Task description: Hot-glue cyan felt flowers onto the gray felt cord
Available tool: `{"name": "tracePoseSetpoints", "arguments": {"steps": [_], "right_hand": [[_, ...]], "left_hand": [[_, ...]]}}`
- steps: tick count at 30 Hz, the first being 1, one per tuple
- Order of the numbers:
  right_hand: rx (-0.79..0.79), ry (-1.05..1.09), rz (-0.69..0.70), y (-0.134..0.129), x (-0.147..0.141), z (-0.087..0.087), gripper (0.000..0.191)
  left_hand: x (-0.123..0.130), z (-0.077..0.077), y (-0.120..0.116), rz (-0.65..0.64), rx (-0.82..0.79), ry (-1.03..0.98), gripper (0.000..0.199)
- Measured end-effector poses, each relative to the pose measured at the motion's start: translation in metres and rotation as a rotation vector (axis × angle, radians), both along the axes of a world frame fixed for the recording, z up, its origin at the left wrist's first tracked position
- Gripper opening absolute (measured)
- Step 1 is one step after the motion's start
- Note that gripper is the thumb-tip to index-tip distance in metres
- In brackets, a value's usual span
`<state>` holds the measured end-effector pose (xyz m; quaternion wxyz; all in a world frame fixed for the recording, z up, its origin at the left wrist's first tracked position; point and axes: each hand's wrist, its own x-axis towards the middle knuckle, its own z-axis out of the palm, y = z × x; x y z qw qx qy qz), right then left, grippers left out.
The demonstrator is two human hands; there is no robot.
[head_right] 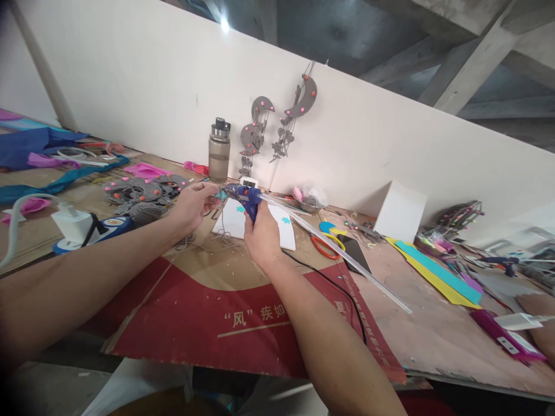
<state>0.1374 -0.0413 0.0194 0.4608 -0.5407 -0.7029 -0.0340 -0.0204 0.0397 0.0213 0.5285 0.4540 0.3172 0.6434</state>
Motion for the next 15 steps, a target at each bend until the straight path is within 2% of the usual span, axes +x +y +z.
{"name": "tracePoseSetpoints", "arguments": {"steps": [15], "right_hand": [[0.002,-0.005,-0.012,-0.0006,-0.0003,-0.0001,0.028]], "left_hand": [[0.0012,-0.0021,0.0004,-0.017,-0.02,0.038,0.019]]}}
